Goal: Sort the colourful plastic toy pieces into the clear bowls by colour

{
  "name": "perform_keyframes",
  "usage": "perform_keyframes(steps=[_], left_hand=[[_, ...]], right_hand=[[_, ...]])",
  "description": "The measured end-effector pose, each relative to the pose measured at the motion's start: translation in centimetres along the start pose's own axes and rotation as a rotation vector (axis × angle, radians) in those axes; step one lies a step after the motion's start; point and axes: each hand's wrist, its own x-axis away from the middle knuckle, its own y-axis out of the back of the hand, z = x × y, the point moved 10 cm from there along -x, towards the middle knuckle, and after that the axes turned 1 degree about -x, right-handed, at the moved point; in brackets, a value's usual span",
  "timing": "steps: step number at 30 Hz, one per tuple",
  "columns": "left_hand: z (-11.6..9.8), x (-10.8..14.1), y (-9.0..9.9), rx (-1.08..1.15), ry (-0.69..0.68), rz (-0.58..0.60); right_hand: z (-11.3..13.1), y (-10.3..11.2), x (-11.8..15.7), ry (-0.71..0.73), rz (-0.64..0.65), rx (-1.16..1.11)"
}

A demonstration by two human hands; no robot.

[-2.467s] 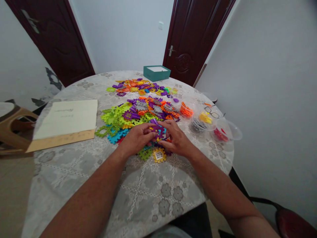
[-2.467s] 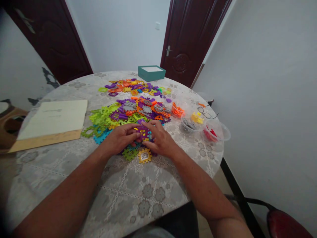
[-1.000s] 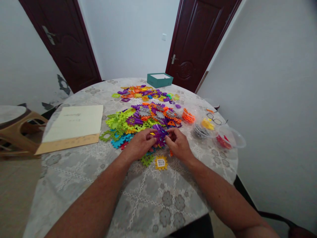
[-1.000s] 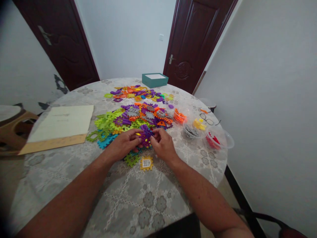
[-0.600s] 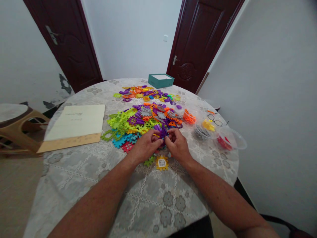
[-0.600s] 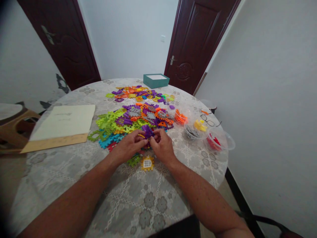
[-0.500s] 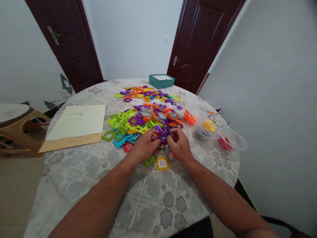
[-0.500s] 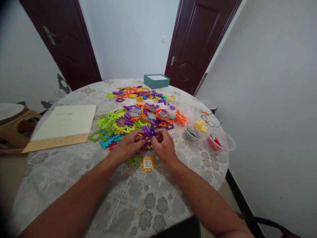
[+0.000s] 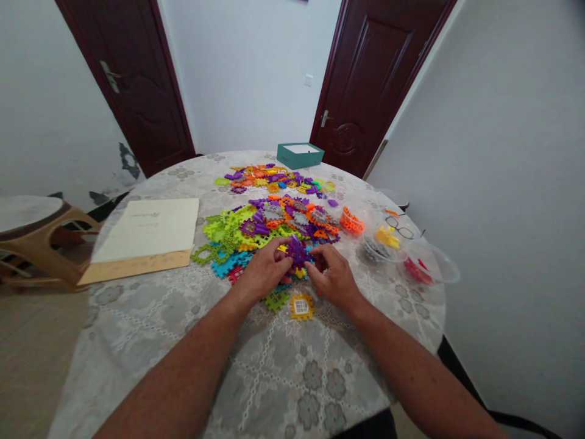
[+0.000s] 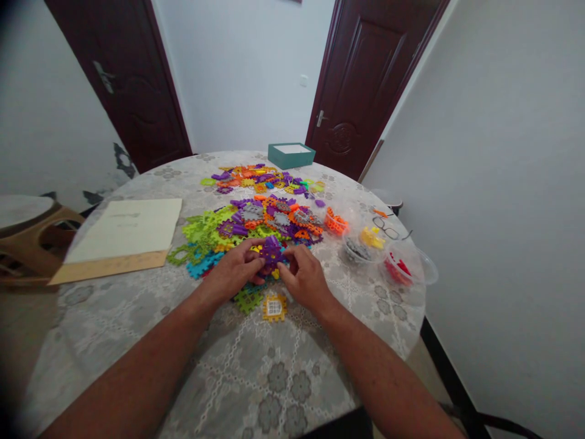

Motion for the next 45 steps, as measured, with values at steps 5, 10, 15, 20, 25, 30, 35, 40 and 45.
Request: perform_keyframes(steps=[5, 10, 15, 20, 25, 30, 35, 40, 45], left_hand=[[-0.3, 0.0, 0.2, 0.027, -0.021, -0.009], [-0.6, 0.1, 0.0, 0.070, -0.037, 0.015], [-0.9, 0.1, -0.1, 0.040, -0.060, 0.036], [-1.0, 0.3, -0.1, 0.038, -0.062, 0.036], [-1.0, 0.5, -0.8, 0.036, -0.075, 0.094], [-0.8, 0.6, -1.4, -0.001, -0.080, 0.138], [-1.2, 0.9, -1.4, -0.098, -0.135, 0.136], [-1.7, 1.4, -1.7, -0.226, -0.158, 0.151], [-2.3, 1.4, -1.3, -0.348, -0.170, 0.102]], right_hand=[[-1.1, -0.2, 0.0, -0.056, 0.021, -0.083], [-2.0, -0.7, 0.2, -0.109, 0.047, -0.138], [-2.2, -0.9, 0.1, -0.115, 0.053, -0.181], [-2.6, -1.4, 0.5, -0.199, 0.067, -0.402], [-3.2, -2.9, 0.7, -0.360, 0.138, -0.677], [-3.9, -4.1, 0.8, -0.466, 0.205, -0.805], [-4.3, -4.8, 1.1, -0.487, 0.234, -0.843], [-4.9, -5.0, 1.4, -0.602, 0.165, -1.013], [-4.3, -5.1, 1.4, -0.643, 0.188, -1.089]])
